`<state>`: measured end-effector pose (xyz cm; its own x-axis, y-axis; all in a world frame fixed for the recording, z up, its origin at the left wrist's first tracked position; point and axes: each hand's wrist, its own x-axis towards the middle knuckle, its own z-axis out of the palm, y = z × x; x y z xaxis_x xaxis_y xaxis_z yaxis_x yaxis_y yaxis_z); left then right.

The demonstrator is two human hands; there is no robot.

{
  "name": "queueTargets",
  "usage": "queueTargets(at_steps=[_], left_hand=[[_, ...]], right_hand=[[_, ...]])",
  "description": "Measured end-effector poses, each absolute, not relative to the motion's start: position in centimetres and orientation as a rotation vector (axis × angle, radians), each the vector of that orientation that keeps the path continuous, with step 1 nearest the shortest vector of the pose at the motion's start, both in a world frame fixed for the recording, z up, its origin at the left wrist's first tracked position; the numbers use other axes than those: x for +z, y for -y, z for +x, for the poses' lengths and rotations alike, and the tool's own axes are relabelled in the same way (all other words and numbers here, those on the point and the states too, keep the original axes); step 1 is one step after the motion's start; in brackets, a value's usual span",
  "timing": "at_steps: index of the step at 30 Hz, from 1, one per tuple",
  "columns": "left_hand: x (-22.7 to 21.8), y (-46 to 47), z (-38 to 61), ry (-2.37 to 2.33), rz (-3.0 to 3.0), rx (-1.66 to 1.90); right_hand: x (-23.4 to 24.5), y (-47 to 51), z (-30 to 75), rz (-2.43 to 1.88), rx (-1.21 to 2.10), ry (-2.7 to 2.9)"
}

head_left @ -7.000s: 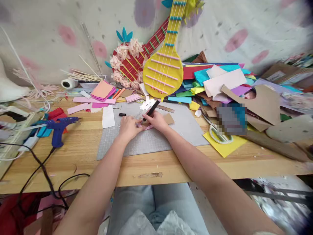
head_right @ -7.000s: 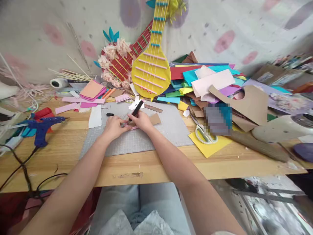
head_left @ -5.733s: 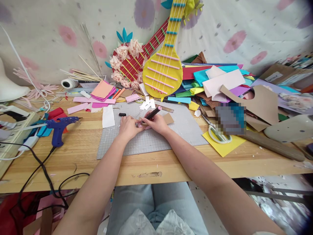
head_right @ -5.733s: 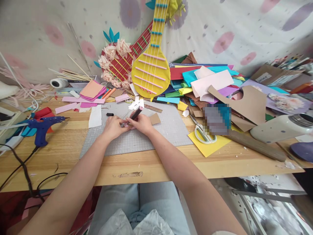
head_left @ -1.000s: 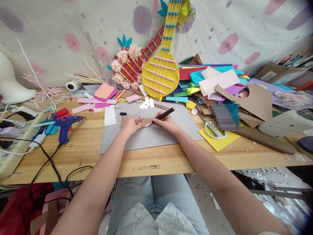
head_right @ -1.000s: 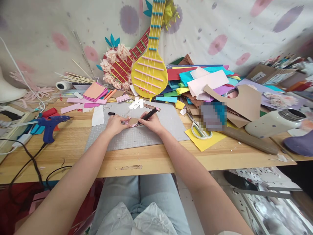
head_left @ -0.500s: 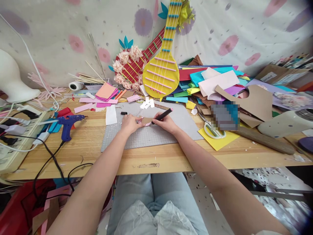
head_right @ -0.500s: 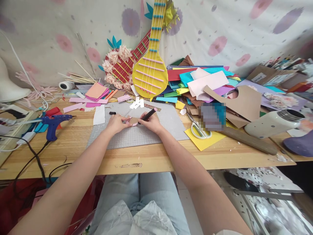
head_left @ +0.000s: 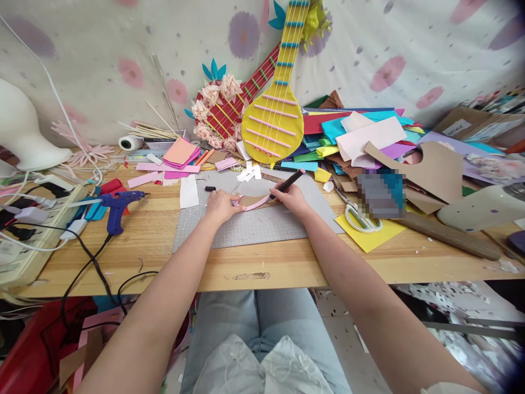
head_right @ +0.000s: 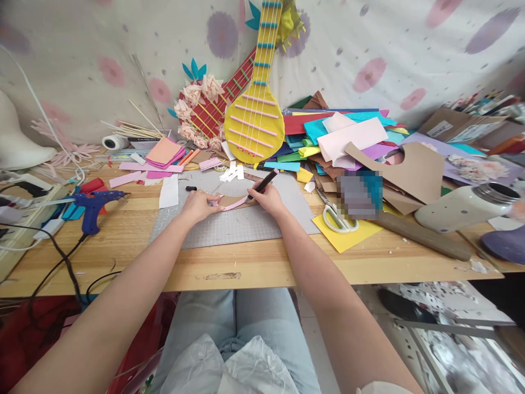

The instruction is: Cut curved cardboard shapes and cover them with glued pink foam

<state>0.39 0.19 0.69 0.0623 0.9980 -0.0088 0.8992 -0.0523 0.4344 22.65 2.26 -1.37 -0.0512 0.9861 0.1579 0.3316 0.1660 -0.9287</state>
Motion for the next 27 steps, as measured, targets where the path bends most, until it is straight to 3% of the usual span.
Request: queueTargets(at_steps=[11,17,27], left_hand=[[0.6,-0.2,0.3,-1.962,2.134,0.345],[0.7,-0.3,0.2,-1.971,2.145,0.314],[1.9,-0.6,0.7,-2.011,2.141,0.158]], right_hand=[[-1.8,-3.1,23.9,-1.302,0.633,1.345],[-0.9,-1.2,23.0,-1.158,0.791,1.652],[-1.4,-1.0,22.4,-1.319,0.505,2.051]])
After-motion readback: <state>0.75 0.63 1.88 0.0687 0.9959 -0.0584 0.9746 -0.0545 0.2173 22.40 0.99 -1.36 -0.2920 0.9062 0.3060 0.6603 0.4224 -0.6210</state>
